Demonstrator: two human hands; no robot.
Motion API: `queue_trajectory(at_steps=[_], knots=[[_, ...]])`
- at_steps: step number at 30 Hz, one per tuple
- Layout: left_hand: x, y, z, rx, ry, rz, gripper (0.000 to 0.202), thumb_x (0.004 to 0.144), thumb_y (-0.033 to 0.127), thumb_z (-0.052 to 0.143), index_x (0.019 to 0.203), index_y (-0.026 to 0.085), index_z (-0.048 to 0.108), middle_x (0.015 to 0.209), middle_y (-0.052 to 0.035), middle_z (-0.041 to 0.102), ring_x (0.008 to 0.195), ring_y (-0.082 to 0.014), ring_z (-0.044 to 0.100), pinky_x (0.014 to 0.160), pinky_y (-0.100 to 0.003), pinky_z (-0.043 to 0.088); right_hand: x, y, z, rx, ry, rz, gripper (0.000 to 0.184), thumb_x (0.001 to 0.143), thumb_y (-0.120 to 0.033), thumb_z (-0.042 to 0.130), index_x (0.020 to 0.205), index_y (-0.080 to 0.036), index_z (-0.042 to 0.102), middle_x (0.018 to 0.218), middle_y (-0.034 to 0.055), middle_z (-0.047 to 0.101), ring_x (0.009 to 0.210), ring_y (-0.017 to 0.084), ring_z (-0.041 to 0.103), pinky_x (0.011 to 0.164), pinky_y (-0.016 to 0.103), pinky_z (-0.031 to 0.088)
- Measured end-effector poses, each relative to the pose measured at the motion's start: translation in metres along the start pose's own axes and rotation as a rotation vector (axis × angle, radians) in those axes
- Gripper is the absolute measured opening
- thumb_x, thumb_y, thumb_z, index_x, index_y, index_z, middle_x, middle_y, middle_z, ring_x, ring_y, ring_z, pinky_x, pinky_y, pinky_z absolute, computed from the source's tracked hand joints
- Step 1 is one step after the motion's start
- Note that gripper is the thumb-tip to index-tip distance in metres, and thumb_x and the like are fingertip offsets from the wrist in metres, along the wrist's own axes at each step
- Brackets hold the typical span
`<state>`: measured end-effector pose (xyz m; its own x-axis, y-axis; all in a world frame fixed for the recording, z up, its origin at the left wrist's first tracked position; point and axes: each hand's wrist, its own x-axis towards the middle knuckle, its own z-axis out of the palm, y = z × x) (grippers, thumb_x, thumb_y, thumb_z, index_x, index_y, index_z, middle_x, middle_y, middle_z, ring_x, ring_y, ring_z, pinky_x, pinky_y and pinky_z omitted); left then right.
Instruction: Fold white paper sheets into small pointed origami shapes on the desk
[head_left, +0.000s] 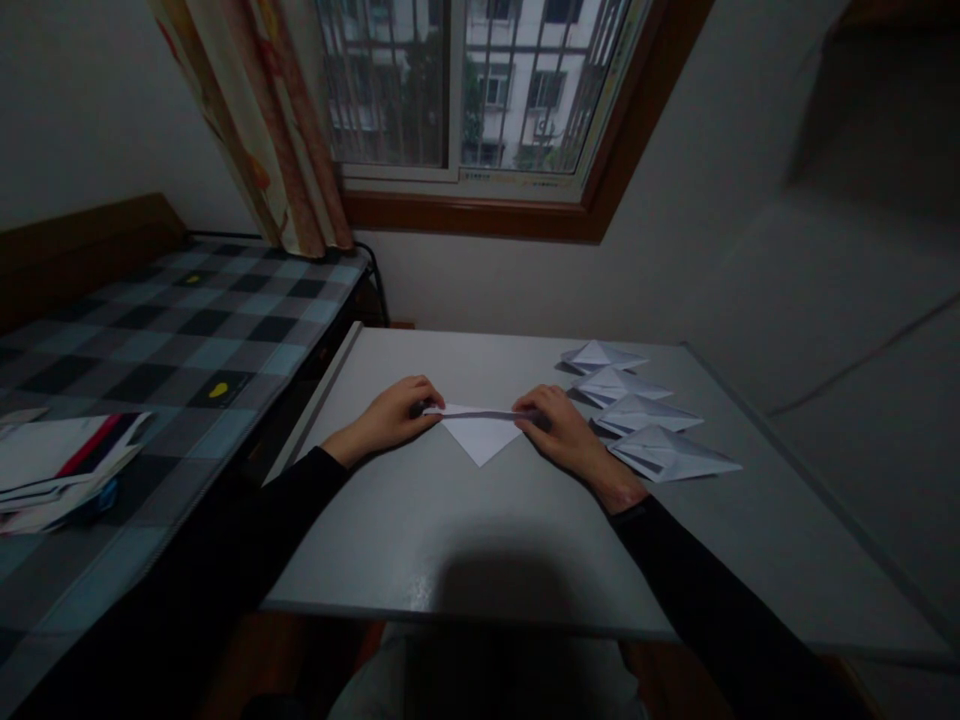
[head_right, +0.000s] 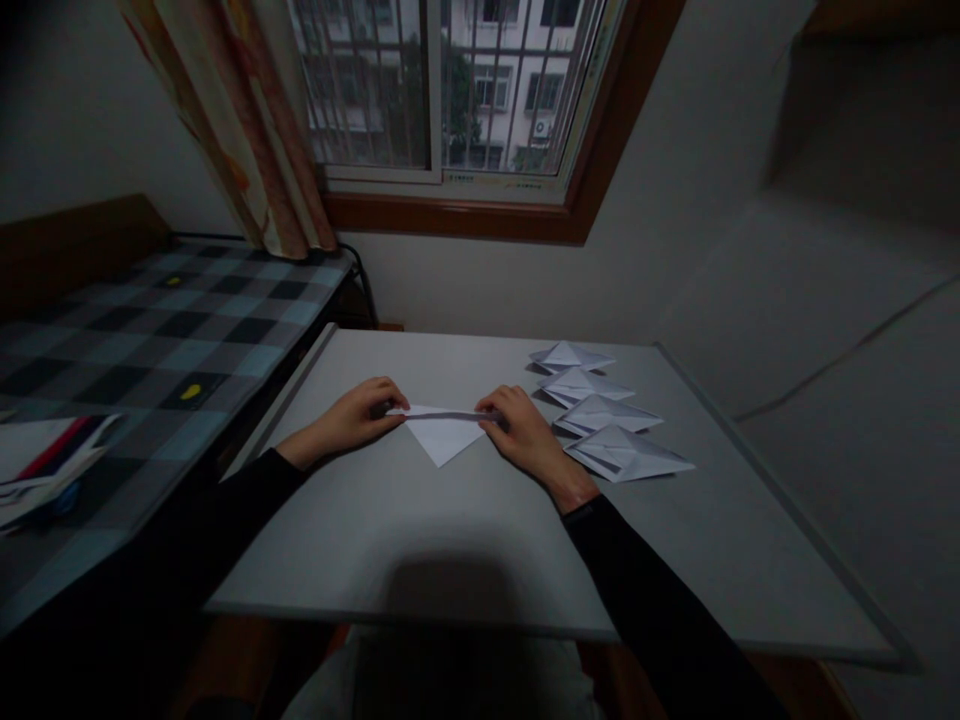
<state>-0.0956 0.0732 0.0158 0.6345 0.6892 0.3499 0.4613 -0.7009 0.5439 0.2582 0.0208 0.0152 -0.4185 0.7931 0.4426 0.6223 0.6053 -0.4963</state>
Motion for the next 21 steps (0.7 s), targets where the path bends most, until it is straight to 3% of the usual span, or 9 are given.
queue_trajectory(at_steps=[2,6,11,21], knots=[[-0.001,0.002,-0.003,0.053,-0.026,0.026,0.017,0.106,0.036,0.066,0.110,0.023,0.076,0.108,-0.0084,0.072,0.101,-0.0246,0.069,0.093,-0.041,0.058,-0.001,-0.002,0.000,0.006,-0.023,-0.031,0.016,0.099,-0.014,0.063,0.104,-0.025,0.073,0.101,0.0090,0.072,0.100,0.031,0.066,0.090,0.047,0.055],[-0.007,0.005,-0.009,0.124,-0.076,0.078,0.021,0.110,0.036,0.061,0.115,0.024,0.077,0.115,-0.0102,0.073,0.108,-0.0261,0.071,0.096,-0.041,0.058,-0.004,-0.008,-0.003,0.020,-0.076,-0.055,0.015,0.098,-0.013,0.066,0.105,-0.024,0.075,0.100,0.0077,0.072,0.095,0.028,0.066,0.085,0.044,0.055],[-0.009,0.002,-0.013,0.164,-0.112,0.107,0.024,0.110,0.043,0.065,0.122,0.025,0.076,0.125,-0.0107,0.074,0.116,-0.0286,0.071,0.101,-0.045,0.058,-0.008,-0.016,-0.010,0.037,-0.141,-0.035,0.012,0.101,-0.026,0.076,0.113,-0.024,0.076,0.110,0.0096,0.072,0.102,0.029,0.068,0.089,0.045,0.058],[-0.006,0.002,-0.007,0.187,-0.089,0.098,0.046,0.103,0.065,0.072,0.124,0.024,0.078,0.117,-0.0121,0.074,0.108,-0.0297,0.071,0.094,-0.043,0.058,-0.007,-0.014,-0.007,0.021,-0.154,-0.032,0.025,0.100,-0.040,0.083,0.121,-0.029,0.075,0.123,0.0111,0.072,0.116,0.034,0.066,0.102,0.054,0.059]])
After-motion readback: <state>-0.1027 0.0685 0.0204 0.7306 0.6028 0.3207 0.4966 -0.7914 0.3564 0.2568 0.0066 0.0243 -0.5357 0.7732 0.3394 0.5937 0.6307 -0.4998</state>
